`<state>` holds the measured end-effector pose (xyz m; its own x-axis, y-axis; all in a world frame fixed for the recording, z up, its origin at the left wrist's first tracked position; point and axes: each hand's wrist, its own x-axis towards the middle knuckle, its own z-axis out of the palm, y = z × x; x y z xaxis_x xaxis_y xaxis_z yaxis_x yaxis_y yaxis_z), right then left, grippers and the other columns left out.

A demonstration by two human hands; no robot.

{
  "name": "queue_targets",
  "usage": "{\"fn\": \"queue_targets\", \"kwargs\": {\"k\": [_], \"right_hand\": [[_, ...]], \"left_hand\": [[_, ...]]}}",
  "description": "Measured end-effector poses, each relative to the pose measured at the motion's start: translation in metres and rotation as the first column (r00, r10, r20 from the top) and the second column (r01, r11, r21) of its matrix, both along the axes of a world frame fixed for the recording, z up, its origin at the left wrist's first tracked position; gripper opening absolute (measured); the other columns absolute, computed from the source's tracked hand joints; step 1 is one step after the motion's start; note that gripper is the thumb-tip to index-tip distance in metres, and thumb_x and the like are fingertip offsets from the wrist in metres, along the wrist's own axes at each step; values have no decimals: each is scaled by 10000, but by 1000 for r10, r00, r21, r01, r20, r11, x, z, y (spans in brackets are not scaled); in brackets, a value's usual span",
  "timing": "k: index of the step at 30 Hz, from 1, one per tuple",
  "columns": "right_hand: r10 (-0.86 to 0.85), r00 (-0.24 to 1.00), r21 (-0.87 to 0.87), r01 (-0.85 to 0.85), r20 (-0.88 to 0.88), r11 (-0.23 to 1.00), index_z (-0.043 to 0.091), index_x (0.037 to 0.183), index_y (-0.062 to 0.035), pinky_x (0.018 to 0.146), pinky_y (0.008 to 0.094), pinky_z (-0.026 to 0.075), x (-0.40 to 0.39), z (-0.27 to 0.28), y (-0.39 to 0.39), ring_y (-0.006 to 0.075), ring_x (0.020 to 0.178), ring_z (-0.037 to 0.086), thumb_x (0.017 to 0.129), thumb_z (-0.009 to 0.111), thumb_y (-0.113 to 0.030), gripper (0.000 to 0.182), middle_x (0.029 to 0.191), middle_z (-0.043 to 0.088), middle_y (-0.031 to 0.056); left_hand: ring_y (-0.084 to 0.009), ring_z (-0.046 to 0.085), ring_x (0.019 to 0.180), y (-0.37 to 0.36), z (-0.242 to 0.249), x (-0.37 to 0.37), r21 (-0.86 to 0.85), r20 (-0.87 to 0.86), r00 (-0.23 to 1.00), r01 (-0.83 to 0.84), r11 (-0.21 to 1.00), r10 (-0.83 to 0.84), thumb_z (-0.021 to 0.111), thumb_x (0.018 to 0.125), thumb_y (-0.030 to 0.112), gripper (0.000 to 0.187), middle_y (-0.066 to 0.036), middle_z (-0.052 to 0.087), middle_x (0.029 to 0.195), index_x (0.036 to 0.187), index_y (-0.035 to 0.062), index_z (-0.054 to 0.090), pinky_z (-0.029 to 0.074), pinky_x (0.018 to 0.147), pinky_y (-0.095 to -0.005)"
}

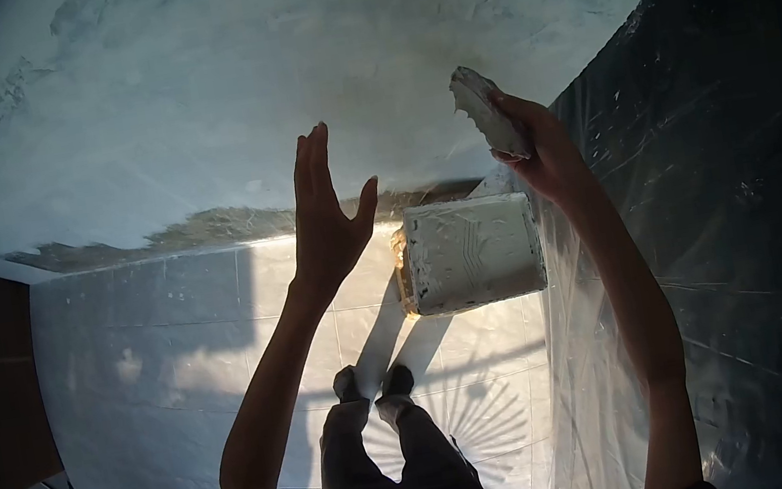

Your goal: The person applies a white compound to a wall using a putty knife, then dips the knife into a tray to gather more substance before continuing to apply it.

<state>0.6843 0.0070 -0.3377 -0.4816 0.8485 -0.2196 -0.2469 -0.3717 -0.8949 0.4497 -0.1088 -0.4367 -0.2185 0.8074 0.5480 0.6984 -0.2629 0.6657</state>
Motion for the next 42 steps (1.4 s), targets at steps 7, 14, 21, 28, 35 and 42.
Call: {"fn": "queue_targets", "kwargs": {"k": [7, 14, 21, 28, 35, 42], "right_hand": [[59, 994, 144, -45, -92, 988, 574, 1102, -36, 461, 222, 359, -90, 159, -6, 91, 560, 432, 1036, 526, -190, 174, 788, 510, 0], [260, 942, 379, -167, -211, 910, 587, 1088, -17, 491, 230, 427, -176, 283, -7, 100, 635, 534, 1027, 538, -199, 198, 844, 615, 34], [91, 972, 491, 29, -217, 871, 568, 1048, -39, 460, 204, 394, -290, 389, -47, 99, 614, 464, 1029, 534, -182, 148, 844, 547, 14], [-96, 983, 701, 181, -159, 690, 600, 1138, -41, 592, 262, 455, -396, 463, -51, 108, 721, 521, 1022, 556, -267, 258, 910, 597, 11], [-511, 824, 957, 291, -245, 10, 651, 1158, -52, 734, 325, 507, -488, 531, -33, 159, 795, 604, 973, 608, -357, 359, 962, 661, 56], [-570, 639, 713, -48, -516, -699, 657, 1137, -76, 701, 428, 542, -543, 574, -34, 350, 851, 712, 991, 579, -229, 226, 938, 732, 164]], "left_hand": [[-409, 291, 1472, -7, 169, -88, 292, -117, 970, -173, 941, 215, 698, 932, 193, 783, -226, 331, 1557, 1550, 30, 245, 311, 1169, -509], [-415, 294, 1458, -28, 301, -184, 469, -115, 946, -216, 857, 301, 653, 960, 167, 731, -244, 329, 1531, 1543, 5, 242, 299, 1173, -505], [-409, 268, 1475, -23, 378, -292, 610, -169, 942, -132, 782, 291, 643, 961, 157, 714, -242, 326, 1539, 1545, 19, 255, 283, 1179, -512], [-429, 272, 1468, 8, 417, -399, 671, -183, 935, -106, 734, 302, 622, 963, 169, 663, -266, 347, 1526, 1519, -10, 309, 276, 1180, -506], [-433, 303, 1449, 67, 423, -452, 753, -254, 897, -51, 657, 361, 607, 954, 163, 637, -260, 370, 1514, 1490, -51, 337, 282, 1166, -523], [-423, 344, 1434, 100, 406, -470, 832, -305, 821, -17, 554, 482, 611, 917, 147, 619, -249, 386, 1517, 1456, -57, 388, 309, 1143, -534]]}}
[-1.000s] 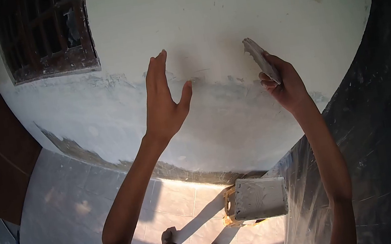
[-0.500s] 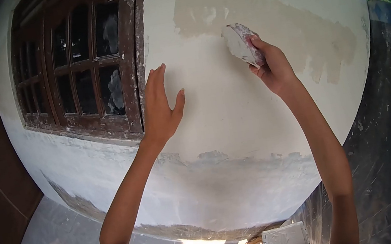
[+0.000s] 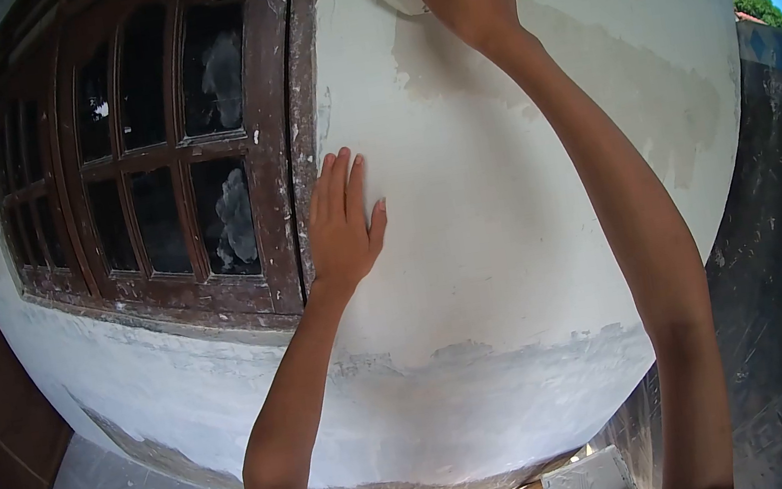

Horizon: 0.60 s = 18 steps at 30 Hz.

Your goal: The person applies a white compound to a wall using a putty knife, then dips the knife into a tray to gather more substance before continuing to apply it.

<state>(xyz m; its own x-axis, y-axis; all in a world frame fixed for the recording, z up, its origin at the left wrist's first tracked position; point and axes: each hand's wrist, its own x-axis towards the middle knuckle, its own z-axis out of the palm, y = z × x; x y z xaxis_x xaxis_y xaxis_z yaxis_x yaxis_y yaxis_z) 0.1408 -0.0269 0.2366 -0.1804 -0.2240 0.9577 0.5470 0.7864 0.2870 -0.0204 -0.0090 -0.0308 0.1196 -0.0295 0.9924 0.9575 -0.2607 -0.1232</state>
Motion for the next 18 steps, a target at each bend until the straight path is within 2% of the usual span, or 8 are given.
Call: {"fn": "queue_targets", "kwargs": {"k": [1, 3, 7, 9, 12, 18], "right_hand": [[-4, 1000, 2, 4, -3, 1000, 657, 1137, -76, 701, 428, 542, -5, 2, -2, 350, 851, 712, 991, 579, -229, 226, 938, 732, 164], [-52, 996, 148, 40, 74, 988, 658, 1117, -83, 680, 427, 542, -11, 5, -3, 340, 812, 707, 986, 581, -224, 208, 906, 731, 158], [-161, 983, 216, 139, 83, 966, 660, 1081, -89, 648, 418, 536, -17, 9, 0, 328, 756, 694, 976, 592, -228, 187, 864, 726, 145], [-211, 973, 368, 164, 89, 915, 662, 1043, -96, 609, 412, 522, -18, 8, 1, 304, 700, 670, 967, 603, -234, 168, 813, 714, 124], [-240, 968, 428, 189, 67, 884, 667, 1009, -106, 595, 399, 512, -21, 4, 5, 278, 686, 657, 964, 611, -250, 160, 782, 708, 101], [-247, 968, 476, 195, 50, 858, 674, 966, -114, 610, 380, 509, -24, -5, 13, 253, 707, 649, 956, 627, -275, 168, 787, 715, 81]], "left_hand": [[-427, 358, 1425, 1, -1, -2, 12, -7, 1000, 24, 1000, -24, 612, 907, 140, 612, -250, 393, 1513, 1443, -65, 399, 320, 1137, -534], [-431, 373, 1416, 0, -2, -4, 21, -16, 999, 51, 998, -51, 612, 898, 132, 605, -251, 401, 1508, 1430, -73, 409, 330, 1130, -534], [-440, 389, 1403, 0, -2, -3, 24, -19, 999, 43, 999, -42, 613, 893, 128, 594, -252, 413, 1498, 1413, -82, 417, 346, 1120, -536], [-440, 389, 1403, 1, -3, -4, 29, -23, 999, 39, 999, -39, 616, 890, 125, 592, -252, 413, 1497, 1410, -81, 420, 347, 1119, -537], [-438, 386, 1407, 1, -1, -4, 30, -27, 996, 83, 996, -82, 618, 890, 126, 587, -252, 415, 1495, 1405, -78, 425, 346, 1120, -540], [-430, 382, 1412, 2, -3, -4, 9, -21, 999, 45, 999, -44, 612, 901, 151, 581, -245, 415, 1498, 1407, -68, 429, 345, 1122, -547]]}}
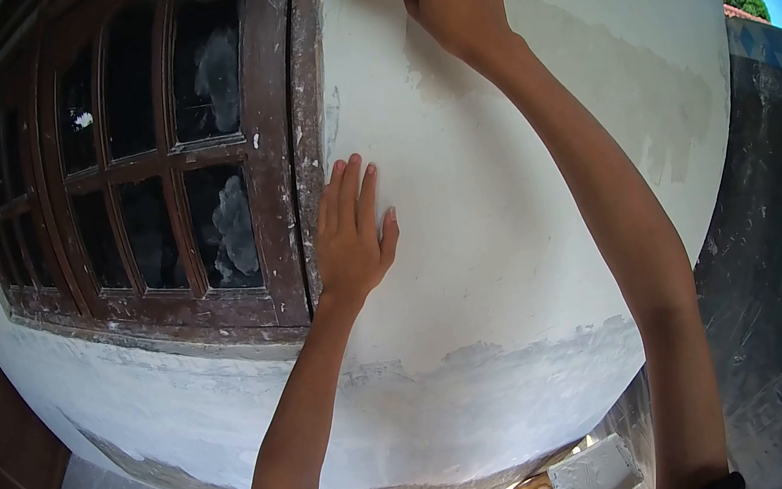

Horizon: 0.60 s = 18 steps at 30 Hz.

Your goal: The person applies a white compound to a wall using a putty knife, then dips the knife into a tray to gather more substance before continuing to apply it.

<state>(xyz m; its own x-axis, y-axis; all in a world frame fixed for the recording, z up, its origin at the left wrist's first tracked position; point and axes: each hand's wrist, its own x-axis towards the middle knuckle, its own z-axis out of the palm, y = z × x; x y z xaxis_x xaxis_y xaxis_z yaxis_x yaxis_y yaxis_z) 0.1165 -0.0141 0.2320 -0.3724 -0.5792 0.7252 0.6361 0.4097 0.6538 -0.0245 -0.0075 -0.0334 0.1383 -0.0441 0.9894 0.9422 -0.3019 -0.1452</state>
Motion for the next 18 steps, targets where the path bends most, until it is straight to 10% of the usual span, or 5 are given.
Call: {"fn": "queue_targets", "kwargs": {"k": [18], "right_hand": [[-123, 989, 288, 143, -87, 947, 705, 1024, -8, 580, 273, 495, -14, -59, 55, 151, 740, 607, 726, 667, -69, 307, 946, 681, 43]], "left_hand": [[-431, 401, 1393, 1, -2, -1, 8, 6, 1000, 17, 1000, -17, 591, 906, 145, 548, -228, 418, 1497, 1400, -36, 438, 367, 1106, -547]]}}
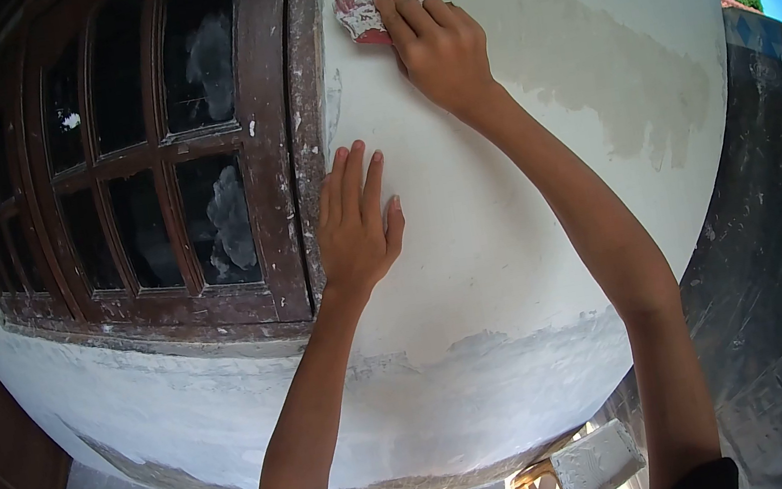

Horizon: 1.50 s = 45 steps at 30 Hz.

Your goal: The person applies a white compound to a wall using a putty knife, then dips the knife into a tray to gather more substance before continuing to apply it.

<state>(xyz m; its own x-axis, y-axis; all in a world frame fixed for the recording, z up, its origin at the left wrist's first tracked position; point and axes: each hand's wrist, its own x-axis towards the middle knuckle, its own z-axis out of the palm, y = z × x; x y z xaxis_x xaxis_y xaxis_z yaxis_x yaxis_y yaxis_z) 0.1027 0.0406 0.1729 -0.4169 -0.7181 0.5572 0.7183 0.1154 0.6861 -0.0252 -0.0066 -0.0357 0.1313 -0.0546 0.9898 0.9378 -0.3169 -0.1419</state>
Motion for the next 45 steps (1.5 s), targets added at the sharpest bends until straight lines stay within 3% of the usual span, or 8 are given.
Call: {"fn": "queue_targets", "kwargs": {"k": [9, 15, 19, 21, 30, 32, 38, 45], "right_hand": [[2, 996, -127, 9, 87, 992, 711, 1104, 0, 631, 283, 512, 11, -69, -7, 166, 775, 613, 747, 673, -60, 364, 1042, 694, 96], [131, 991, -324, -112, 38, 940, 749, 1006, -103, 606, 316, 496, 27, -32, -49, 173, 762, 625, 733, 738, -63, 276, 894, 729, -11], [172, 985, -179, -165, 23, 970, 750, 1107, -146, 584, 293, 503, 12, 19, -41, 168, 685, 587, 743, 761, -70, 371, 959, 739, -24], [106, 994, -148, -105, -4, 983, 732, 984, -70, 645, 367, 514, 2, 32, -40, 235, 778, 658, 909, 663, -240, 198, 914, 744, 68], [33, 998, -130, -39, -47, 991, 746, 1082, -106, 612, 317, 514, -5, -3, -8, 191, 717, 615, 779, 741, -144, 305, 993, 748, 14], [42, 999, -142, -37, 27, 989, 721, 1086, -44, 579, 291, 522, 0, -17, -4, 166, 730, 635, 681, 728, -41, 405, 1005, 715, 16], [85, 988, -280, -45, 129, 959, 729, 1090, -58, 543, 281, 498, 8, -80, -12, 158, 672, 591, 694, 745, -72, 396, 1006, 725, 10], [179, 964, -413, -85, 194, 907, 751, 1046, -110, 518, 282, 478, 33, -52, -62, 152, 640, 559, 713, 780, -123, 334, 851, 729, -40]], "left_hand": [[-453, 379, 1397, 3, 0, 2, 11, 52, 996, 73, 997, -74, 599, 898, 150, 611, -255, 391, 1506, 1425, -48, 361, 333, 1133, -547], [-448, 357, 1411, 4, 0, 2, -5, 39, 999, 31, 1000, -30, 619, 891, 176, 665, -268, 361, 1522, 1445, -56, 334, 313, 1151, -544], [-450, 365, 1405, 4, 0, 1, 13, 34, 999, 20, 1000, -20, 625, 885, 180, 668, -270, 368, 1516, 1442, -58, 343, 321, 1149, -541], [-452, 367, 1404, 3, 1, 2, 21, 31, 999, 25, 999, -25, 626, 883, 179, 666, -269, 371, 1514, 1440, -58, 347, 324, 1147, -541], [-459, 372, 1401, 3, -1, 2, 29, 40, 997, 69, 997, -70, 629, 869, 141, 649, -271, 377, 1514, 1427, -57, 362, 332, 1141, -542], [-468, 374, 1397, 2, 0, 2, 19, 45, 996, 82, 996, -82, 615, 872, 111, 567, -278, 378, 1512, 1367, -48, 391, 332, 1135, -548], [-475, 385, 1391, 5, 1, 0, 94, 22, 994, 105, 990, -108, 612, 869, 66, 283, -282, 380, 1502, 1074, -8, 430, 377, 1106, -567], [-480, 405, 1379, 3, 2, 3, 90, 26, 996, 87, 992, -89, 617, 851, 51, 273, -298, 378, 1499, 1036, -1, 423, 392, 1096, -566]]}}
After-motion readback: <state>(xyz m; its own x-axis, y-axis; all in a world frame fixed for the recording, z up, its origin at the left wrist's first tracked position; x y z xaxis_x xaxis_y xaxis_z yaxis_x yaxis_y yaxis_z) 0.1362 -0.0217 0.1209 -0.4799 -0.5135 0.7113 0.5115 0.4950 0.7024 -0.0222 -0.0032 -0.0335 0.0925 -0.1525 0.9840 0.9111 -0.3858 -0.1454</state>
